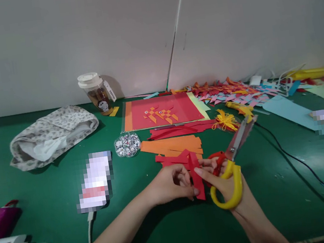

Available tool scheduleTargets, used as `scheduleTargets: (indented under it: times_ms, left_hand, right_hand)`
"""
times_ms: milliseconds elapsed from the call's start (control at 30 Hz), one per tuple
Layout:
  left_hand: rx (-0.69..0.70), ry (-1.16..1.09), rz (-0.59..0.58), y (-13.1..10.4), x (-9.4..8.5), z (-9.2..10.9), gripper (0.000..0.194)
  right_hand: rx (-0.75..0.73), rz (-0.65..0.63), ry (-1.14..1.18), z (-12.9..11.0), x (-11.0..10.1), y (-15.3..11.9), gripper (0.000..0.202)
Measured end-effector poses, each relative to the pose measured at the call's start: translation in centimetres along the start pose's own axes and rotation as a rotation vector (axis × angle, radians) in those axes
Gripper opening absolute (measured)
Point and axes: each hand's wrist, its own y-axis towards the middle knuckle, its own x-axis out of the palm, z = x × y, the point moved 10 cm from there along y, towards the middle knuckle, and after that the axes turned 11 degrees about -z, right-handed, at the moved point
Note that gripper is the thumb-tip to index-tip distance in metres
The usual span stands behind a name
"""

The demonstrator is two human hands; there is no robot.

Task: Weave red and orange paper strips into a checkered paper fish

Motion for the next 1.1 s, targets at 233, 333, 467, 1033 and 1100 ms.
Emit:
scheduleTargets:
  times_ms: [233,333,467,1033,1100]
  left_hand:
    - [-0.010,0.050,0.035,0.0,-0.3,-0.2,0.029]
    - [-0.020,0.049,0.029,0.0,-0.2,-0.3,0.029]
    - [-0.021,0.060,0.007,0.0,0.1,-0.2,0.030]
    - [-0.002,0.052,0.033,-0.1,-0.1,-0.4,0.032]
    - [0.011,0.083,0.064,-0.1,-0.4,-0.3,0.030]
  right_hand:
    - [-0.089,0.102,0.012,-0.1,-1.4,0.1,0.047]
    - [-0.098,0.113,-0.024,-0.1,-1.6,0.0,0.046]
    - [-0.131,0.107,-0.081,-0.3,-1.4,-0.2,0.042]
    - [-0.154,0.091,-0.118,-1.2,-1.0,-0.3,0.041]
    - [-0.153,0.094,-0.132,-1.3,-0.9,-0.4,0.042]
